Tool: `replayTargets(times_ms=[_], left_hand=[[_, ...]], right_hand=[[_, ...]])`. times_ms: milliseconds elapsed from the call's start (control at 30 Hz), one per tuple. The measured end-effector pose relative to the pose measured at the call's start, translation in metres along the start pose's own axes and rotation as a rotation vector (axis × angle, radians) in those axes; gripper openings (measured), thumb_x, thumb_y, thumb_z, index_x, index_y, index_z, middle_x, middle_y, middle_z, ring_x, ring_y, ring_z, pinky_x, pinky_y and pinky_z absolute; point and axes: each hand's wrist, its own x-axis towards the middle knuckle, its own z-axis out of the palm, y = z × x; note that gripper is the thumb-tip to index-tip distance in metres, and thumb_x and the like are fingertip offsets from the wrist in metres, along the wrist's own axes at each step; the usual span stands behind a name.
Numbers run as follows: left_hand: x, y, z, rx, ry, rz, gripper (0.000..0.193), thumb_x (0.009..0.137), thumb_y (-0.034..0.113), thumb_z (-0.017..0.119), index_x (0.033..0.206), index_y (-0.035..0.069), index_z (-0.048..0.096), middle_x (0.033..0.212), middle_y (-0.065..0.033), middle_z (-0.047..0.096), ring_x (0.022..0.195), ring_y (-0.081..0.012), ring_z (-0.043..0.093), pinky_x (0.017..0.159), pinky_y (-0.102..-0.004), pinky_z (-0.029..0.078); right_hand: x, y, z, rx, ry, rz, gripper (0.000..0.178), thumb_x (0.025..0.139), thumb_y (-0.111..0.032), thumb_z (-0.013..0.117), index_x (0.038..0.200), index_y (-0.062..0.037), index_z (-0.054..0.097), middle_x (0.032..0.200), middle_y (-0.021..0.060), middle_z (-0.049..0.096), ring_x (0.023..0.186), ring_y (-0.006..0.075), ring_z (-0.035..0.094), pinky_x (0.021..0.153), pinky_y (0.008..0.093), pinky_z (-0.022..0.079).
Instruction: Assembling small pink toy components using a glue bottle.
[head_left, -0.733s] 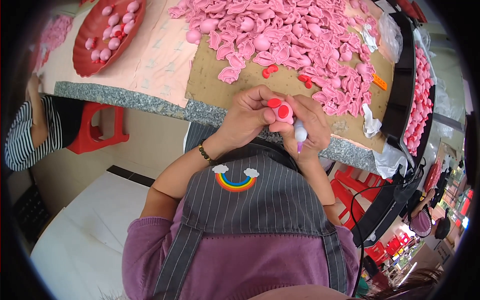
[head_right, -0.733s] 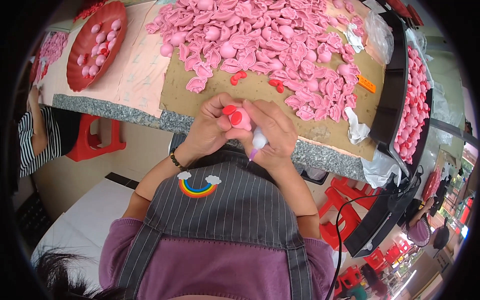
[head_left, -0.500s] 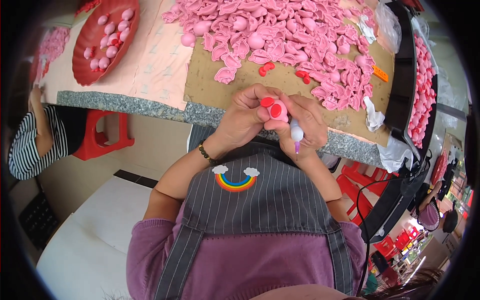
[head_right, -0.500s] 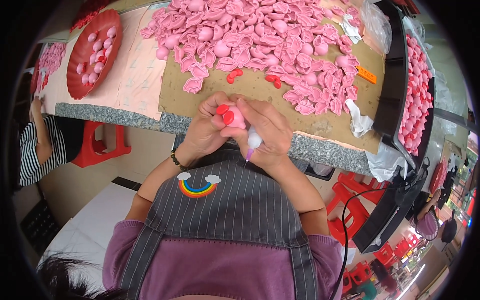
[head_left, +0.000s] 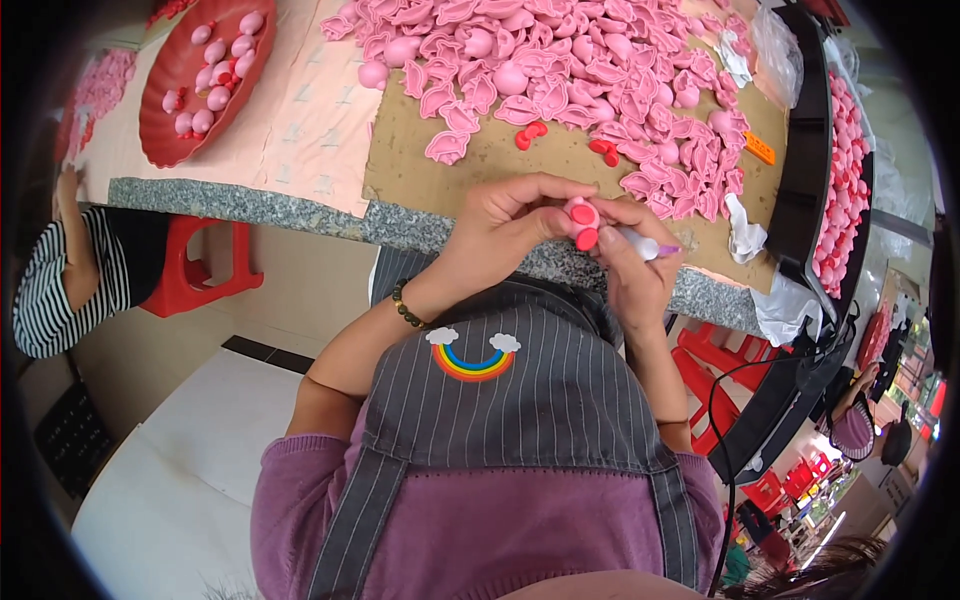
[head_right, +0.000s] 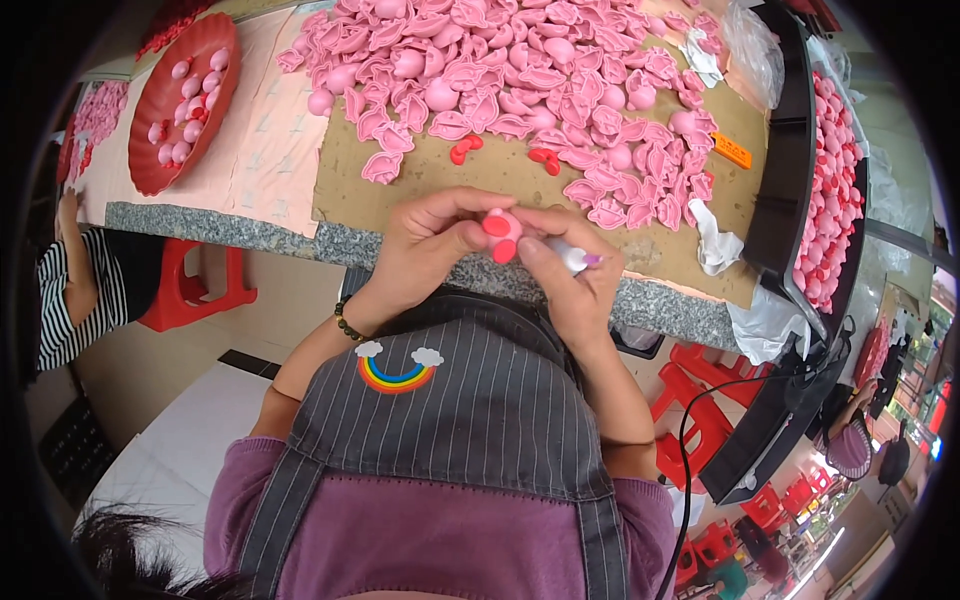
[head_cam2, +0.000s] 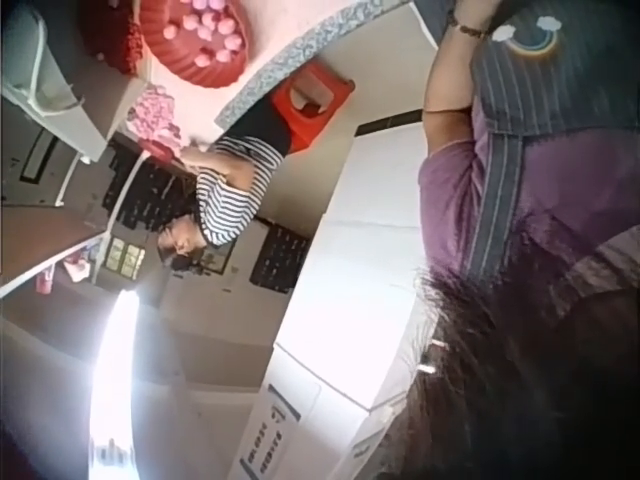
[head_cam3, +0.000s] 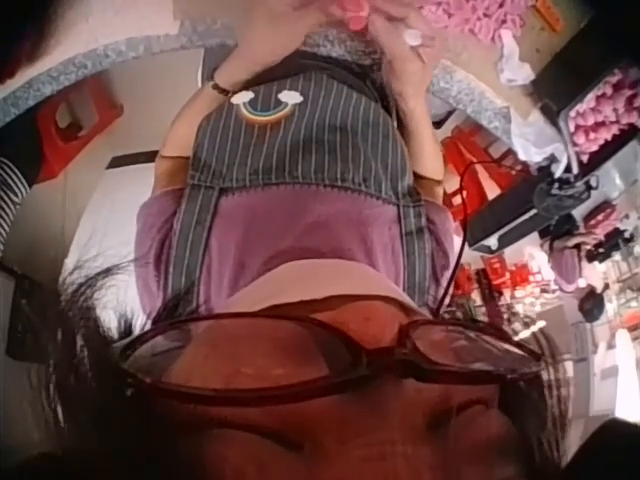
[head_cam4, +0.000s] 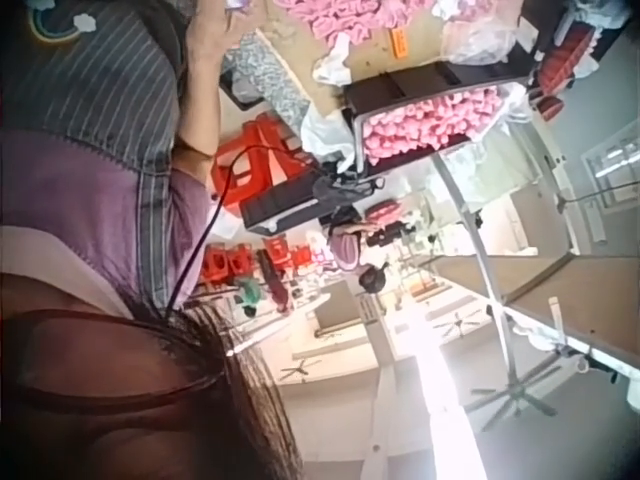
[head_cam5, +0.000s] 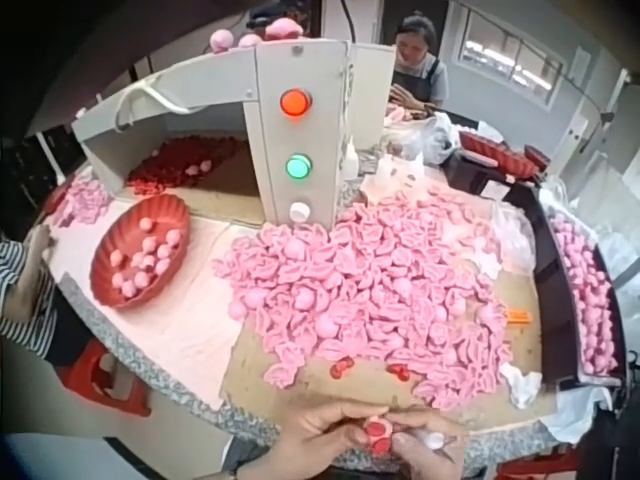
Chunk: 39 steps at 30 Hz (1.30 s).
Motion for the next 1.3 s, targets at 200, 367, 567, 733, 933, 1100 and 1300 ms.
replayTargets(times_ms=[200,367,567,733,933,1100,1300], left_hand=[[0.0,0.001,-0.005,0.149,0.001,-0.102,0.026,0.084,0.0,0.056,0.11,-0.003,0.056,0.096,-0.0079,0.062,0.082,-0.0129,0.061,0.068,-0.025,0.051],[0.002,0.009,-0.002,0.157,0.007,-0.082,0.024,0.08,-0.004,0.059,0.104,-0.002,0.061,0.088,-0.0054,0.061,0.076,-0.0109,0.06,0.064,-0.0225,0.05],[0.006,0.019,-0.006,0.314,-0.016,-0.22,0.024,0.077,-0.005,0.062,0.101,0.0,0.064,0.082,-0.0029,0.059,0.074,-0.0071,0.058,0.063,-0.0183,0.046],[0.008,0.019,-0.008,0.347,-0.035,-0.252,0.021,0.077,-0.004,0.063,0.097,-0.003,0.064,0.082,-0.0051,0.06,0.073,-0.009,0.06,0.062,-0.0198,0.049],[0.005,0.017,-0.008,0.353,-0.037,-0.263,0.023,0.076,-0.004,0.063,0.099,-0.002,0.064,0.082,-0.004,0.059,0.073,-0.0079,0.059,0.062,-0.0189,0.047],[0.006,0.02,-0.008,0.389,-0.064,-0.285,0.026,0.076,-0.006,0.063,0.102,-0.003,0.062,0.085,-0.0041,0.059,0.077,-0.0087,0.059,0.066,-0.019,0.048],[0.009,0.021,-0.009,0.395,-0.066,-0.278,0.027,0.076,-0.006,0.063,0.103,-0.003,0.062,0.086,-0.0038,0.059,0.077,-0.0081,0.059,0.065,-0.0186,0.047]], right_hand=[[0.005,-0.018,0.003,-0.154,0.01,0.075,0.018,0.077,-0.002,0.061,0.092,0.0062,0.06,0.073,0.0053,0.06,0.059,0.0067,0.052,0.052,0.0184,0.041],[0.008,-0.02,-0.002,-0.161,-0.029,0.12,0.015,0.076,0.004,0.061,0.09,0.0052,0.06,0.072,0.0052,0.06,0.056,0.0056,0.052,0.049,0.0172,0.04],[0.007,-0.02,-0.001,-0.224,-0.014,0.197,0.013,0.075,0.005,0.06,0.088,0.0042,0.06,0.069,0.0055,0.061,0.051,0.0055,0.05,0.046,0.0172,0.039],[0.005,-0.021,0.0,-0.274,-0.02,0.211,0.01,0.076,0.008,0.056,0.084,0.0052,0.061,0.075,0.0069,0.063,0.067,0.008,0.059,0.062,0.0207,0.048],[0.001,-0.014,0.0,-0.267,-0.013,0.146,0.011,0.076,0.006,0.058,0.086,0.0043,0.061,0.067,0.0053,0.061,0.05,0.0052,0.05,0.045,0.0179,0.04],[0.0,-0.016,0.0,-0.294,-0.004,0.153,0.011,0.076,0.007,0.057,0.086,0.0043,0.061,0.067,0.0049,0.061,0.051,0.0047,0.051,0.045,0.0175,0.04],[0.004,-0.017,0.0,-0.284,-0.015,0.162,0.011,0.076,0.007,0.056,0.086,0.0043,0.061,0.067,0.0051,0.061,0.051,0.0047,0.051,0.046,0.0175,0.041]])
